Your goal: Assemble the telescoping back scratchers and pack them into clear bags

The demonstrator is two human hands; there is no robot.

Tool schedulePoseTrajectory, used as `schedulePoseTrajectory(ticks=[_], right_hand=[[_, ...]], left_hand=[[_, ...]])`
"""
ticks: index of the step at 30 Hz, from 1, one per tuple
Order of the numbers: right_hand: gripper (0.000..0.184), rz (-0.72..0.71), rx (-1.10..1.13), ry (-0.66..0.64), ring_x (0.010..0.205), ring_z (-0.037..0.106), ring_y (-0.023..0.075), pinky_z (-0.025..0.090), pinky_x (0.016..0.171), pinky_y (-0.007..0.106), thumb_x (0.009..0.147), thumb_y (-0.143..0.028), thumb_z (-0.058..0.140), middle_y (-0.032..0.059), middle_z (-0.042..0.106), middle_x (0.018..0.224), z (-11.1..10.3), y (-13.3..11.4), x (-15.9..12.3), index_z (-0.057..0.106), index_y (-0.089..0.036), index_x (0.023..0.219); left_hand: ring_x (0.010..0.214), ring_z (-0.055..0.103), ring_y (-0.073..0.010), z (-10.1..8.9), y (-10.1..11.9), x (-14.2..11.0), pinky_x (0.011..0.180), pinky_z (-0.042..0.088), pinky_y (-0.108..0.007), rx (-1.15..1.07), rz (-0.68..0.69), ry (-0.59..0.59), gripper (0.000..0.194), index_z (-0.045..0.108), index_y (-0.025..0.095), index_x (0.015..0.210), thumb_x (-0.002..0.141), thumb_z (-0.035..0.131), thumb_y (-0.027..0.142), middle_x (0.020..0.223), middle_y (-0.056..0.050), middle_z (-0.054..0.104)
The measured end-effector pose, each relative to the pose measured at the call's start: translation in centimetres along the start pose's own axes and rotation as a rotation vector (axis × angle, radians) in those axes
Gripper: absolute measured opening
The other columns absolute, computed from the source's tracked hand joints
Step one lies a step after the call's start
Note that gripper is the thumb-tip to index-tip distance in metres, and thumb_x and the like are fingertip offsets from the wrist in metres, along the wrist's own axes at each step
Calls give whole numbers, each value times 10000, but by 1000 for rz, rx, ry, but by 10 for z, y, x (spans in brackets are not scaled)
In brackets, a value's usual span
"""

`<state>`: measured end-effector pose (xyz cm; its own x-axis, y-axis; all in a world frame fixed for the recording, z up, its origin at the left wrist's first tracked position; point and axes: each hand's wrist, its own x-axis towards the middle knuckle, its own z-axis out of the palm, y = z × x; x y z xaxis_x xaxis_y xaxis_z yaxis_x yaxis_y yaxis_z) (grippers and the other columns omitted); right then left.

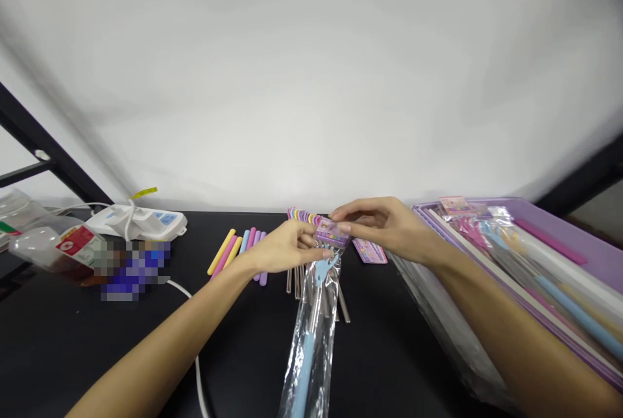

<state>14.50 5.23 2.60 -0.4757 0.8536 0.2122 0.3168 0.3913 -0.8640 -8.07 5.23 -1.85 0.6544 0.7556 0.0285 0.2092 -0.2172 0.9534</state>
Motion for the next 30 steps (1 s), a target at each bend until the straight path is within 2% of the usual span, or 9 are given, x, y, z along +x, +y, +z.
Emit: schedulePoseTrajectory(ticks=[2, 4, 10, 16, 20, 23, 25, 28, 30], right_hand=[[302, 7, -57, -39, 1016, 686, 254, 551, 894, 387, 805, -415, 708, 58, 758, 1076, -3, -5, -3, 779, -236, 1038], [305, 23, -90, -41, 1018, 690, 261, 552, 902, 398, 821, -416, 690, 55, 767, 1055, -5, -6, -3, 780, -240, 1053], [231, -35, -102, 99, 842, 699, 206, 582, 804, 364, 768, -312, 717, 60, 759, 940, 4, 5, 2, 754, -182, 956], [456, -21, -153, 132, 816, 678, 181, 575, 806, 368, 749, -341, 747, 63, 717, 1033, 5, 7, 1, 608, -235, 1171], [407, 115, -125, 64, 810, 686, 199, 564, 706, 346, 807, -464, 691, 57, 722, 956, 8, 4, -5, 500, -251, 1097], [371, 197, -62, -52, 788, 687, 203, 535, 648, 316, 844, -546, 624, 24, 702, 808, 17, 3, -10, 455, -245, 980], [377, 198, -70, -94, 749, 672, 187, 517, 629, 298, 837, -557, 626, 11, 680, 787, 25, 2, -14, 455, -239, 946], [403, 169, -235, -17, 687, 630, 158, 505, 628, 297, 770, -538, 696, 22, 677, 902, 35, -1, -18, 506, -236, 956], [361, 126, -396, 63, 685, 618, 161, 495, 642, 304, 738, -475, 729, 23, 681, 932, 37, -4, -20, 552, -236, 943]], left_hand=[[549, 478, -81, 0, 2, 0, 544, 375, -229, -10, 2, 13, 224, 682, 149, 924, 831, 685, 353, 648, 25, 581], [559, 504, -85, 0, 4, -1, 567, 405, -235, -17, 6, 21, 206, 698, 157, 933, 829, 687, 334, 652, 22, 603], [555, 531, -97, 4, 5, 0, 543, 420, -234, -27, 7, 25, 213, 714, 164, 925, 819, 698, 348, 643, 11, 622], [692, 627, -149, -2, 4, 2, 623, 488, -257, -36, 3, 117, 341, 716, 163, 1089, 833, 681, 385, 758, -39, 697], [745, 665, -160, -6, 4, 5, 674, 539, -270, -79, 37, 311, 353, 686, 161, 1134, 836, 687, 352, 872, -70, 734], [776, 689, -186, -6, 2, 9, 687, 584, -298, -133, 92, 539, 373, 669, 148, 1141, 816, 706, 328, 932, -95, 740], [800, 700, -198, -6, 0, 11, 678, 598, -301, -146, 116, 707, 357, 667, 145, 1125, 813, 704, 314, 965, -104, 736], [827, 706, -205, -4, -1, 13, 663, 606, -291, -152, 108, 878, 327, 651, 155, 1121, 818, 682, 276, 986, -103, 729], [804, 704, -199, -2, -2, 14, 654, 608, -293, -175, 96, 915, 323, 634, 159, 1122, 816, 675, 257, 969, -97, 724]])
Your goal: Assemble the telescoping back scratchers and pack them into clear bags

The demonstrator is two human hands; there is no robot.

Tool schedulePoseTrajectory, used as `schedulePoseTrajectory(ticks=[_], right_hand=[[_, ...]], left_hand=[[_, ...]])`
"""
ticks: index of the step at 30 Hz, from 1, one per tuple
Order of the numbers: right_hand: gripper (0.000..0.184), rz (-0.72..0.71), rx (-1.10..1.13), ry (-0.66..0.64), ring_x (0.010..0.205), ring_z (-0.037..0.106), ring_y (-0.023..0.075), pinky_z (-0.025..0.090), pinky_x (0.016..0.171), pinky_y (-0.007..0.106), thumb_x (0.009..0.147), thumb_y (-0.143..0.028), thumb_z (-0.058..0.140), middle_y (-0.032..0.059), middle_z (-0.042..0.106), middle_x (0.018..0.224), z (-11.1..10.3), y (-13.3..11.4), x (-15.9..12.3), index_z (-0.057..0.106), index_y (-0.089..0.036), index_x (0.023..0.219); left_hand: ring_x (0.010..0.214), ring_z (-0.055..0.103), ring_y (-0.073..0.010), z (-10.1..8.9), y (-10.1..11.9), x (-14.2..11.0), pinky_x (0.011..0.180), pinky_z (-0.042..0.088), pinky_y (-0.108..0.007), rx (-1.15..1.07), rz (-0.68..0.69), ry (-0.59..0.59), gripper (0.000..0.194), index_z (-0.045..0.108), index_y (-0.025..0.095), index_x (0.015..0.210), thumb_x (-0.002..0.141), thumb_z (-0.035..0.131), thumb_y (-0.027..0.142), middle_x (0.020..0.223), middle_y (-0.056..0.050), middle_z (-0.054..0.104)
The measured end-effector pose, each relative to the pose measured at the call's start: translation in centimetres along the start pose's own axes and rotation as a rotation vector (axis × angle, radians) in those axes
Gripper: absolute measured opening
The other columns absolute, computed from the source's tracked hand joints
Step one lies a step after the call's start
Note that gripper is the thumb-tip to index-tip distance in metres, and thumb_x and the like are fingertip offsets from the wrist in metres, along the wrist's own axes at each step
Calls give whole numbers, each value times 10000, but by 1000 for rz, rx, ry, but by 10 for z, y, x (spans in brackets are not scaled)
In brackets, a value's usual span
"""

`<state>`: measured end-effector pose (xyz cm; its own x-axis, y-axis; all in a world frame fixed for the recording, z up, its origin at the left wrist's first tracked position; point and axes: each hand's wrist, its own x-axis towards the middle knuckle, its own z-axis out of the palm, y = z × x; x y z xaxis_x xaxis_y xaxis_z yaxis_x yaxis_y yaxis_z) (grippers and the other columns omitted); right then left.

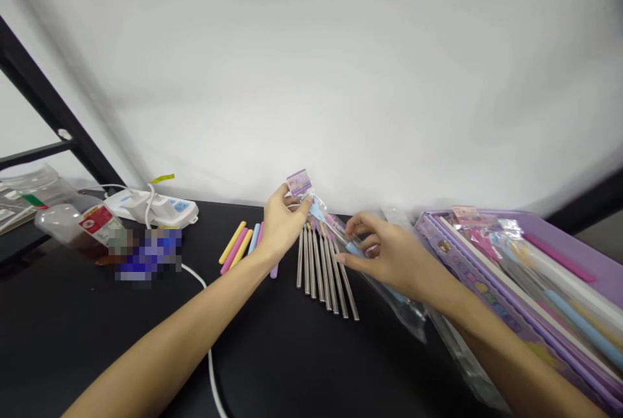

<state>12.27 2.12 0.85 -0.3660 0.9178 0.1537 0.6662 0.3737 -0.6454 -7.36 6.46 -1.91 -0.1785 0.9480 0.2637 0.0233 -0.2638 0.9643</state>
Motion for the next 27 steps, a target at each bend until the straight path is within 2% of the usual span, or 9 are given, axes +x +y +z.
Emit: schedulePoseTrajectory(ticks=[3, 5, 8, 11, 14, 17, 19, 22, 27], right_hand=[[171, -50, -171, 87, 680, 615, 176, 464, 642, 300, 759, -332, 681, 1, 680, 809, -6, -4, -6, 599, -239, 876], [76, -63, -199, 119, 652, 608, 172, 452, 633, 293, 778, -280, 635, -8, 675, 753, -15, -3, -12, 625, -241, 842], [71, -39, -174, 153, 646, 615, 175, 456, 620, 290, 787, -284, 620, -9, 693, 747, -34, 5, -25, 668, -250, 827], [94, 29, -155, 223, 683, 644, 193, 478, 634, 301, 778, -312, 638, 2, 714, 776, -61, 23, -40, 686, -248, 828], [140, 118, -189, 356, 731, 669, 213, 495, 669, 322, 757, -352, 662, 21, 728, 849, -94, 49, -58, 679, -245, 846], [180, 237, -252, 492, 742, 672, 231, 485, 666, 335, 735, -385, 666, 34, 717, 851, -121, 80, -77, 641, -239, 837], [181, 307, -269, 549, 719, 665, 226, 470, 647, 329, 731, -387, 652, 24, 697, 796, -130, 101, -89, 603, -239, 822], [164, 368, -275, 543, 674, 642, 209, 452, 616, 316, 722, -371, 630, 8, 663, 721, -130, 127, -105, 539, -240, 763], [179, 412, -413, 355, 673, 616, 218, 431, 611, 326, 743, -400, 622, 21, 668, 709, -127, 146, -122, 551, -242, 695]], left_hand=[[783, 702, -188, 5, -1, -3, 661, 613, -301, -62, -58, 3, 319, 617, 155, 1103, 801, 687, 232, 969, -91, 714], [826, 704, -184, 13, 0, -7, 688, 613, -292, -126, -127, -19, 340, 596, 151, 1118, 800, 697, 218, 1022, -98, 703], [885, 701, -167, 30, 2, -12, 746, 606, -274, -220, -228, -90, 413, 544, 159, 1184, 821, 717, 253, 1101, -110, 678], [898, 705, -161, 55, 5, -16, 822, 602, -318, -315, -283, -220, 436, 490, 184, 1193, 851, 709, 341, 1094, -100, 671], [859, 716, -172, 85, 8, -21, 776, 607, -333, -278, -309, -357, 375, 478, 191, 1150, 896, 640, 415, 1062, -102, 667], [786, 706, -156, 115, 9, -29, 662, 588, -268, -142, -259, -549, 289, 539, 160, 1026, 900, 622, 406, 1051, -107, 647], [770, 695, -148, 134, 10, -36, 632, 576, -256, -78, -184, -673, 268, 563, 153, 986, 892, 624, 396, 1055, -100, 629], [778, 689, -149, 158, 12, -46, 640, 579, -266, -9, -96, -808, 263, 580, 161, 1006, 907, 590, 405, 1063, -85, 615], [759, 674, -140, 187, 12, -56, 630, 570, -258, 59, -61, -917, 229, 595, 172, 1021, 923, 558, 375, 1063, -74, 624]])
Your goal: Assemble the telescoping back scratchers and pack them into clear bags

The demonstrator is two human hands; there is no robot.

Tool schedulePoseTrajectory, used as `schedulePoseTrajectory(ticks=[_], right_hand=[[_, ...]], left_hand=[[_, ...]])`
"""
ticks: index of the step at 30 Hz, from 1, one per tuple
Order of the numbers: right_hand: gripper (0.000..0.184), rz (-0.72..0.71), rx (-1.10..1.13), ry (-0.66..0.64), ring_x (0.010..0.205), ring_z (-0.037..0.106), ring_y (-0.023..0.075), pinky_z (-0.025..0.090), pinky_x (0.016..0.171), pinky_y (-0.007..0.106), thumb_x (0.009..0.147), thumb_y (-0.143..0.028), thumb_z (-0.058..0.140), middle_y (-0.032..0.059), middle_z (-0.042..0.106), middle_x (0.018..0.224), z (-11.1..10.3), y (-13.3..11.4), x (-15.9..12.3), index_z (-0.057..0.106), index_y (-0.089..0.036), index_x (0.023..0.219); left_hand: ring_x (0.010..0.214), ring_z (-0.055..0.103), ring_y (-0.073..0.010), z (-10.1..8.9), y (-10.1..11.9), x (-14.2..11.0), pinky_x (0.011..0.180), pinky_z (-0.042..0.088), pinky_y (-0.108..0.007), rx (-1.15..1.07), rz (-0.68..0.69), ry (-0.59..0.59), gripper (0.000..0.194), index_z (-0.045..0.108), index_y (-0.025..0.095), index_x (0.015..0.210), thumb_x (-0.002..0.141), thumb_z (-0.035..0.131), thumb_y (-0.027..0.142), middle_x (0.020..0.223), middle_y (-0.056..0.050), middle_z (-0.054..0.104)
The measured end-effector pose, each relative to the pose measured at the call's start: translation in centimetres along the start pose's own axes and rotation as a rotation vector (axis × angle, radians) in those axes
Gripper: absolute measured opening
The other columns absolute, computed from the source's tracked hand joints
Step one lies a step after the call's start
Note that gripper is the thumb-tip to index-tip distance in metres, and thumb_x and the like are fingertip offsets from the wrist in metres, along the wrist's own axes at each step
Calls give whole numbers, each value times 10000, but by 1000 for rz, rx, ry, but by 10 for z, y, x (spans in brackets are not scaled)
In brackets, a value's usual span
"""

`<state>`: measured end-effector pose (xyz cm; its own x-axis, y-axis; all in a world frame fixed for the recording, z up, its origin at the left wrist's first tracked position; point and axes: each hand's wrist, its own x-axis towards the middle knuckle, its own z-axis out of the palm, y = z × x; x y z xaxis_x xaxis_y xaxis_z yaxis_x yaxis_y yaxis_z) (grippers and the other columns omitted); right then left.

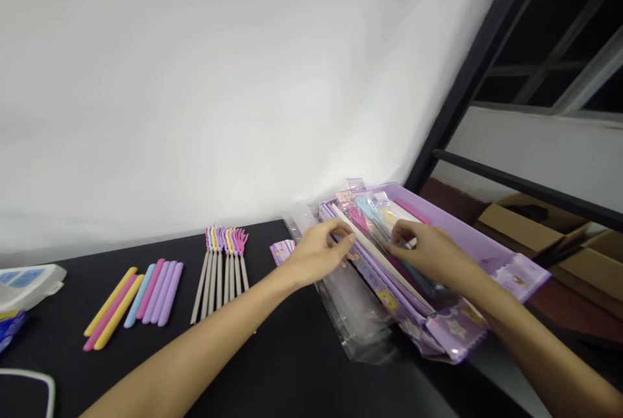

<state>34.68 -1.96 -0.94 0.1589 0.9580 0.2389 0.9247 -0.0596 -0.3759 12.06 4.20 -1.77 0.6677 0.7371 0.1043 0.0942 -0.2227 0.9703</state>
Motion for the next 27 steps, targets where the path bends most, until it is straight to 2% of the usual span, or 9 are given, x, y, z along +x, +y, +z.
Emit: schedulePoseTrajectory(ticks=[5, 7, 10, 14, 21, 24, 27], right_hand=[[270, -82, -77, -31, 748, 625, 247, 441, 653, 338, 701, -496, 701, 36, 672, 763, -10, 3, 3, 649, -245, 783], [262, -102, -33, -29, 725, 626, 228, 451, 649, 335, 745, -491, 665, 36, 681, 789, -8, 2, 7, 668, -243, 830], [228, -87, 43, -11, 700, 639, 211, 475, 649, 334, 796, -439, 614, 44, 701, 791, 0, 1, 15, 658, -223, 857], [155, -89, 88, -44, 752, 677, 218, 506, 687, 336, 753, -321, 624, 47, 725, 812, 6, 4, 25, 653, -212, 860], [200, -88, -29, -97, 731, 691, 217, 500, 657, 316, 699, -221, 626, 34, 749, 790, 11, 20, 30, 706, -222, 882], [205, -105, -78, -117, 722, 691, 214, 502, 658, 318, 724, -243, 618, 32, 756, 785, 11, 24, 27, 726, -230, 897], [209, -126, -60, -114, 734, 697, 230, 506, 665, 336, 773, -330, 610, 51, 769, 825, 3, 16, 25, 751, -224, 886]], left_hand=[[757, 664, -134, 8, 1, 7, 618, 557, -249, -1, 11, -27, 172, 596, 165, 986, 921, 554, 319, 1051, -72, 628], [752, 665, -135, 7, 1, 7, 617, 554, -250, 2, 11, -19, 176, 596, 161, 972, 920, 555, 324, 1045, -75, 628], [743, 668, -140, 4, 1, 5, 624, 556, -260, 13, 18, -16, 206, 601, 163, 969, 921, 551, 357, 1031, -73, 636], [743, 674, -144, -1, 0, 1, 630, 554, -262, 34, 17, -17, 222, 603, 168, 979, 926, 541, 375, 1030, -66, 646], [720, 666, -125, -9, -3, -3, 619, 548, -256, 2, -9, 14, 199, 593, 162, 964, 921, 551, 352, 1089, -80, 622], [719, 668, -130, -10, -3, -3, 623, 551, -261, 15, -6, 5, 209, 600, 165, 969, 918, 555, 363, 1080, -76, 631], [732, 677, -139, -12, 1, -4, 618, 546, -259, 22, -6, 4, 210, 605, 161, 970, 923, 548, 357, 1085, -81, 640]])
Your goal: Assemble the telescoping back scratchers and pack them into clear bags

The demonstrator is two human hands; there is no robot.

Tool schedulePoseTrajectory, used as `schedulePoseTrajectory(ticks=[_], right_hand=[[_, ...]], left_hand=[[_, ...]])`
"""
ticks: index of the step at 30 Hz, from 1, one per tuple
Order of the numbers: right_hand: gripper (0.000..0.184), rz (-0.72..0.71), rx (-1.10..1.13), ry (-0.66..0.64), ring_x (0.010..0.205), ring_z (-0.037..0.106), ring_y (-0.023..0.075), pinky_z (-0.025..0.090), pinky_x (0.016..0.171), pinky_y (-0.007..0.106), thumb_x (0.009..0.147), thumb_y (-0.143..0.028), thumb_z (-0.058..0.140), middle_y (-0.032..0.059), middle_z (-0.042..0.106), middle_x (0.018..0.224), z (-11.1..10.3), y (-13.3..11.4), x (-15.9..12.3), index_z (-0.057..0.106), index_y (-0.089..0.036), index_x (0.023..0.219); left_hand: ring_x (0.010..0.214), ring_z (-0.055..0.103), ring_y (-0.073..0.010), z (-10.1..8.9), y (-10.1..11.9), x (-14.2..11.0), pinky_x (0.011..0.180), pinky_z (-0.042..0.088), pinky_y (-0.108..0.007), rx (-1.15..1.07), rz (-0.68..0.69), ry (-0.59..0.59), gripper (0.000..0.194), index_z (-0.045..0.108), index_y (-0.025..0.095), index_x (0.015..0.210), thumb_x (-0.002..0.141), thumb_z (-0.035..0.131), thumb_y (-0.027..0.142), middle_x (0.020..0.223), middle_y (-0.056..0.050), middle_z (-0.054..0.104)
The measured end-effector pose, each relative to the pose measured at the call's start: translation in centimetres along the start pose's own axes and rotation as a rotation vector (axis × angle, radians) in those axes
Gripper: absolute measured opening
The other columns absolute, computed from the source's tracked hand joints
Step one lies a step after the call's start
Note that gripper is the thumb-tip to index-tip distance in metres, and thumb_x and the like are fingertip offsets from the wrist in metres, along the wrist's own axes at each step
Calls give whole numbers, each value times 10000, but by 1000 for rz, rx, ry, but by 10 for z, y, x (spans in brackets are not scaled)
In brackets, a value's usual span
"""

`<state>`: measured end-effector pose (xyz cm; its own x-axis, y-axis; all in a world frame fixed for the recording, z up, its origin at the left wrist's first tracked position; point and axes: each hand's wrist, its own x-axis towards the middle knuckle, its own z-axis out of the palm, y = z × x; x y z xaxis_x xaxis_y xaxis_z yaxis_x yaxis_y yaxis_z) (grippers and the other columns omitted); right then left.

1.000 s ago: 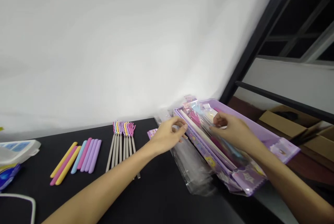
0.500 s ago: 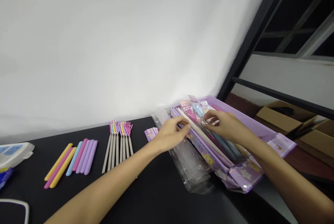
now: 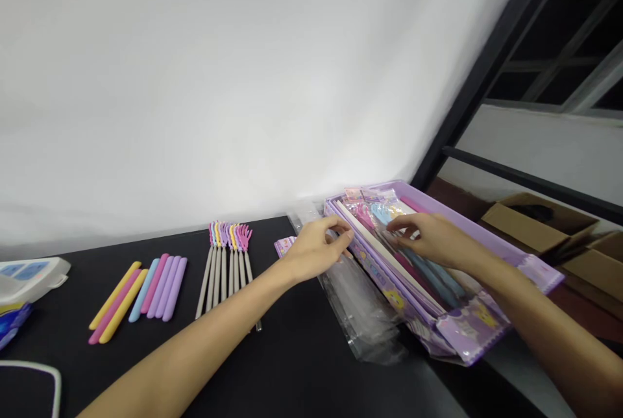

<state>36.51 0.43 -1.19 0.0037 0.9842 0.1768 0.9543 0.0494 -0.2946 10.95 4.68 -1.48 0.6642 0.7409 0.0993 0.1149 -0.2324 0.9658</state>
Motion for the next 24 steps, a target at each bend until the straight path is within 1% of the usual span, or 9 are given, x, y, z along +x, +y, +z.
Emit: schedulePoseTrajectory(ticks=[2, 4, 6, 9, 11, 14, 17, 20, 24], right_hand=[[234, 11, -18, 60, 714, 694, 244, 497, 651, 348, 801, -372, 592, 60, 764, 798, -9, -14, 0, 762, -222, 860], [239, 15, -35, 138, 680, 684, 242, 484, 637, 349, 817, -370, 573, 55, 752, 754, -17, -34, 1, 763, -225, 835], [230, -38, 20, 151, 669, 676, 223, 482, 639, 334, 817, -375, 580, 37, 751, 772, -23, -60, 5, 759, -234, 850], [210, -112, 163, 86, 685, 670, 201, 485, 626, 310, 816, -388, 591, 14, 754, 800, -24, -100, 13, 751, -252, 818], [196, -154, 233, 41, 712, 673, 200, 493, 630, 303, 814, -389, 601, 10, 757, 817, -22, -124, 19, 747, -258, 812], [170, -200, 293, -47, 735, 684, 207, 509, 640, 300, 804, -368, 618, 17, 756, 808, -15, -157, 28, 743, -254, 820], [145, -219, 311, -143, 752, 695, 213, 515, 635, 291, 788, -325, 638, 28, 757, 801, -8, -185, 38, 735, -240, 853], [155, -244, 307, -244, 788, 703, 204, 509, 653, 274, 786, -273, 639, 29, 763, 837, 1, -212, 47, 719, -232, 913], [65, -246, 233, -346, 718, 684, 173, 468, 620, 257, 775, -218, 629, 23, 747, 788, 16, -243, 59, 667, -212, 827]], left_hand=[[735, 681, -145, -4, 4, -1, 613, 543, -257, 13, 13, -2, 210, 603, 156, 960, 926, 543, 354, 1045, -82, 651], [720, 681, -147, -12, 7, -4, 612, 539, -255, 49, 37, -5, 212, 601, 152, 944, 929, 538, 355, 967, -74, 665], [717, 682, -150, -25, 10, -9, 622, 534, -251, 109, 57, -4, 216, 613, 152, 950, 930, 532, 352, 893, -67, 678], [725, 677, -157, -53, 15, -23, 637, 521, -250, 256, 82, 23, 239, 658, 157, 992, 926, 530, 349, 828, -62, 699], [686, 664, -153, -73, 20, -36, 630, 507, -249, 370, 88, 48, 255, 686, 162, 1003, 924, 526, 343, 783, -51, 702], [602, 644, -140, -104, 29, -61, 591, 478, -238, 506, 50, 103, 250, 706, 170, 972, 924, 514, 323, 714, -31, 694], [587, 647, -145, -131, 33, -86, 549, 453, -229, 586, -5, 152, 241, 707, 182, 938, 916, 509, 316, 696, -25, 703], [591, 636, -150, -154, 31, -109, 535, 429, -230, 713, -37, 193, 227, 715, 182, 907, 893, 521, 298, 707, -34, 711], [575, 594, -134, -176, 24, -133, 557, 404, -236, 890, -150, 193, 182, 703, 177, 874, 851, 527, 219, 677, -18, 687]])
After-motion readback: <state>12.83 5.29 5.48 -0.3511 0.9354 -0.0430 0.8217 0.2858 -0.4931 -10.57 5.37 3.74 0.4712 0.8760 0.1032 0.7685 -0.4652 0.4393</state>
